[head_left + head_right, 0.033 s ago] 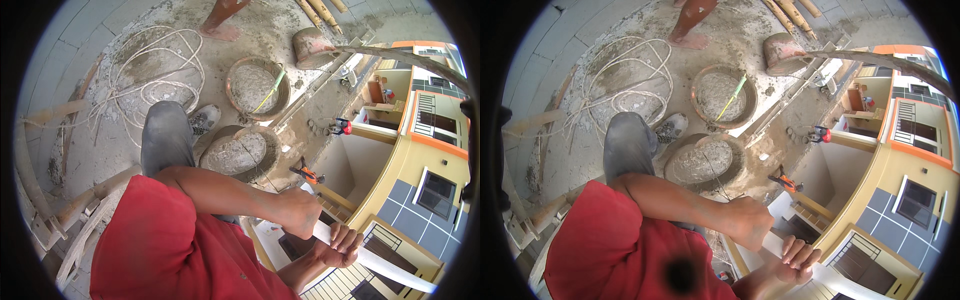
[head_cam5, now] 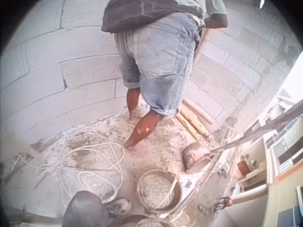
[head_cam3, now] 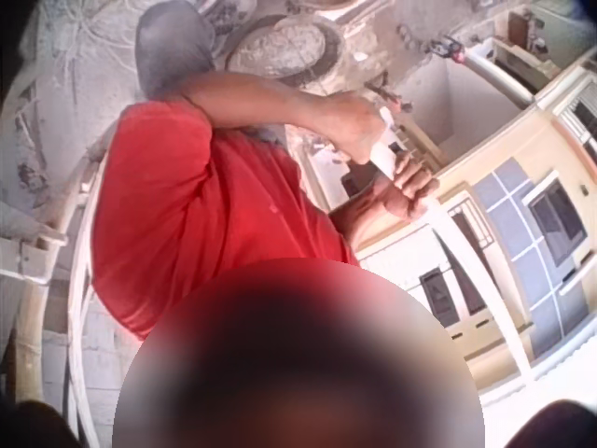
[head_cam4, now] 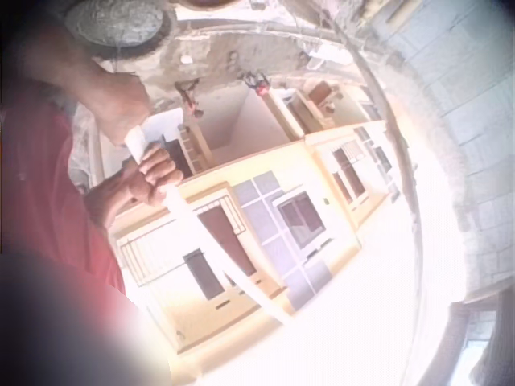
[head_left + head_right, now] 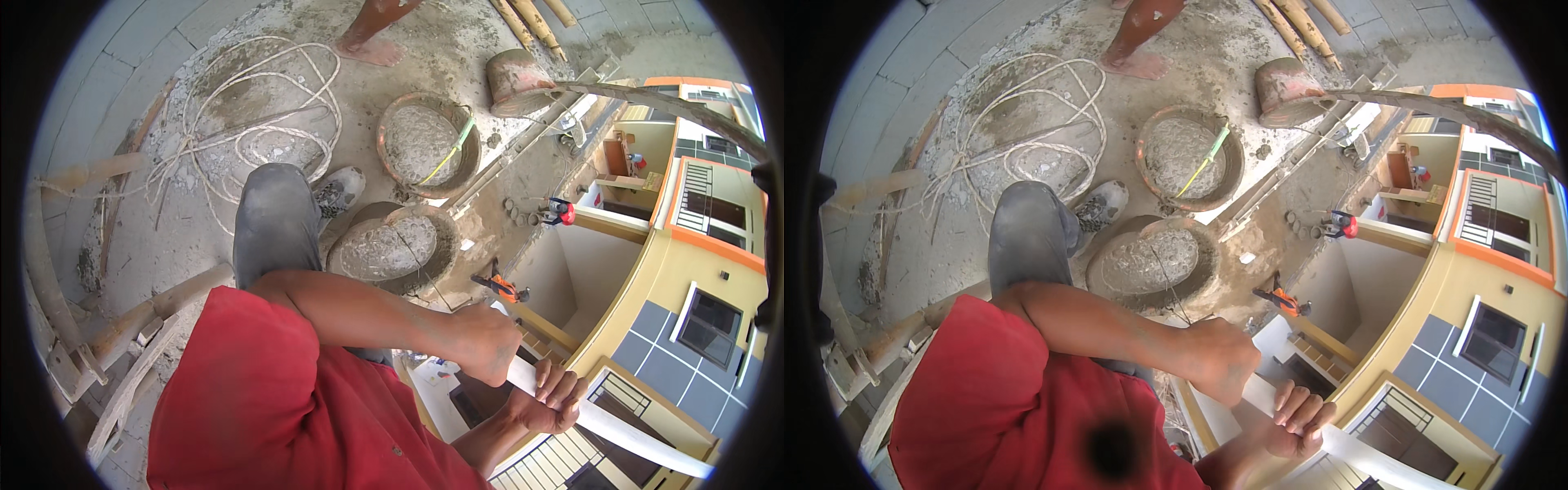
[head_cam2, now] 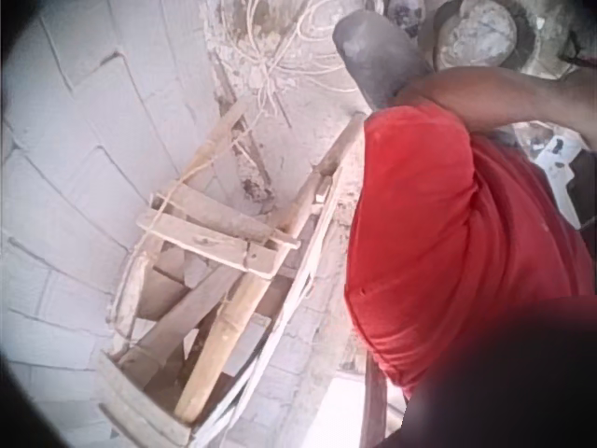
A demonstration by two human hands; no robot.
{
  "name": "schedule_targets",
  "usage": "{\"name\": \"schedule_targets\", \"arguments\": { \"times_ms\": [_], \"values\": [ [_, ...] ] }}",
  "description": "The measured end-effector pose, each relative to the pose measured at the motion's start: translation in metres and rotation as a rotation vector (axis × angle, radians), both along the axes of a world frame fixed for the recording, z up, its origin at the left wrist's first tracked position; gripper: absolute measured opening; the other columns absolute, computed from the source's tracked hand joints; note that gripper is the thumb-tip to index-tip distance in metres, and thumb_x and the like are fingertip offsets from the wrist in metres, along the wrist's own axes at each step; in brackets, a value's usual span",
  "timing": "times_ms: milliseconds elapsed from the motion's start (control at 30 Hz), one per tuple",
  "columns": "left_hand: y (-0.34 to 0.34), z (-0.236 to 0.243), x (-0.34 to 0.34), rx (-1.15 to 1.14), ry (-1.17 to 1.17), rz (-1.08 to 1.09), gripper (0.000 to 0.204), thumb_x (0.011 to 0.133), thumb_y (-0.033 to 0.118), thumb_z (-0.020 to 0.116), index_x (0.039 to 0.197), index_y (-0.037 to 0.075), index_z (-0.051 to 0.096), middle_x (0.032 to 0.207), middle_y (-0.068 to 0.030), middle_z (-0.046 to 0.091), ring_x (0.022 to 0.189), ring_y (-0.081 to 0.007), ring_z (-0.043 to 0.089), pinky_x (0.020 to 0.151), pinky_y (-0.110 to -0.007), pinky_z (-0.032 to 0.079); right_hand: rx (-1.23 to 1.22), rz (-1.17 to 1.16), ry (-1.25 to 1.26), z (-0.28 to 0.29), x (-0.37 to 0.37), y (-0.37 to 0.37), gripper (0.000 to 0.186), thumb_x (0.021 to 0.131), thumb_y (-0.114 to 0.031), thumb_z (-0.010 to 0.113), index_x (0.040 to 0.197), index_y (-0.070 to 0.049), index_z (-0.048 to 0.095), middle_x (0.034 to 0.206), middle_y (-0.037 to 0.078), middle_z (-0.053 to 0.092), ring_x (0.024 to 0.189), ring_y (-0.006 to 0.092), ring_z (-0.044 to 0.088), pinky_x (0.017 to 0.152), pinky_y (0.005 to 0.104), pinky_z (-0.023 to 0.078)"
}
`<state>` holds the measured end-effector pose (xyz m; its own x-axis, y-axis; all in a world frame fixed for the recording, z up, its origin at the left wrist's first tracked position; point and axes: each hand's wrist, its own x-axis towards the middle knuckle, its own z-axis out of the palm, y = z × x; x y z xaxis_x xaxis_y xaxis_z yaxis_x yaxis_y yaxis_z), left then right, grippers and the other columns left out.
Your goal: The person repeatedly picks up white PVC pipes and lowers them from a rooftop to the ground below, where another worker receives them. The person handles the pipes one at a time, using both hands to guide them down the side of the building.
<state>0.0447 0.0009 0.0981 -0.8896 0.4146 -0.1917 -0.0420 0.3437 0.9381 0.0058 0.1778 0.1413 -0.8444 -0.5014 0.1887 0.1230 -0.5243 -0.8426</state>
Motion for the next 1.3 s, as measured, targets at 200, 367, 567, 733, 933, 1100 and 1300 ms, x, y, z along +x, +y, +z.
{"name": "schedule_targets", "arguments": {
  "times_ms": [200,367,567,733,933,1100,1300],
  "values": [
    [-0.014,-0.04,0.007,-0.032,0.045,0.141,0.021,0.064,0.019,0.062,0.071,0.001,0.07,0.073,-0.019,0.069,0.071,-0.031,0.069,0.065,-0.041,0.055,0.059,0.078,0.017,-0.035,0.002,-0.021,0.023,0.083,-0.018,0.061,0.07,-0.015,0.042,0.059,-0.001,0.043,0.057,0.0139,0.047,0.075,0.0362,0.037],
    [-0.027,-0.051,-0.002,-0.066,0.076,0.129,0.02,0.062,0.019,0.064,0.07,0.002,0.07,0.07,-0.0186,0.068,0.07,-0.0336,0.068,0.064,-0.042,0.054,0.188,0.168,0.2,-0.031,-0.005,-0.042,0.022,0.08,-0.018,0.061,0.07,-0.015,0.042,0.058,-0.001,0.042,0.059,0.0139,0.049,0.076,0.0375,0.037],
    [-0.038,-0.052,0.016,-0.056,0.005,0.107,0.025,0.062,0.026,0.07,0.074,0.004,0.071,0.07,-0.0178,0.068,0.069,-0.0361,0.067,0.064,-0.044,0.052,0.175,0.269,0.139,-0.026,0.001,-0.05,0.02,0.076,-0.016,0.062,0.07,-0.014,0.043,0.059,0.001,0.044,0.06,0.0183,0.05,0.079,0.0412,0.039],
    [-0.046,-0.056,0.03,-0.098,0.055,0.285,0.027,0.062,0.029,0.07,0.075,0.005,0.072,0.071,-0.0196,0.068,0.071,-0.0367,0.068,0.066,-0.045,0.053,0.091,0.24,-0.054,-0.033,-0.001,-0.059,0.02,0.074,-0.015,0.064,0.069,-0.013,0.044,0.06,0.002,0.043,0.062,0.0202,0.048,0.081,0.0423,0.037],
    [-0.038,-0.045,0.031,-0.09,0.066,0.278,0.023,0.061,0.022,0.064,0.07,0.001,0.07,0.07,-0.0225,0.067,0.07,-0.0371,0.068,0.066,-0.045,0.054,0.15,0.308,0.056,-0.021,-0.001,-0.051,0.021,0.08,-0.019,0.065,0.072,-0.015,0.045,0.06,-0.001,0.044,0.065,0.0156,0.049,0.084,0.0414,0.04],
    [-0.034,-0.038,0.033,-0.125,0.118,0.234,0.022,0.063,0.019,0.061,0.073,0.001,0.071,0.076,-0.0218,0.069,0.074,-0.035,0.07,0.067,-0.044,0.055,0.182,0.391,0.184,-0.012,0.0,-0.047,0.021,0.077,-0.018,0.064,0.071,-0.014,0.044,0.06,0.0,0.045,0.062,0.0169,0.049,0.078,0.0398,0.039],
    [-0.034,-0.052,0.029,-0.11,0.114,0.281,0.023,0.061,0.02,0.063,0.075,0.004,0.071,0.072,-0.0191,0.067,0.073,-0.0351,0.068,0.066,-0.043,0.054,0.229,0.433,0.17,-0.02,-0.014,-0.052,0.019,0.078,-0.018,0.063,0.074,-0.013,0.045,0.065,0.002,0.047,0.068,0.0187,0.05,0.086,0.0439,0.041]
  ]
}}
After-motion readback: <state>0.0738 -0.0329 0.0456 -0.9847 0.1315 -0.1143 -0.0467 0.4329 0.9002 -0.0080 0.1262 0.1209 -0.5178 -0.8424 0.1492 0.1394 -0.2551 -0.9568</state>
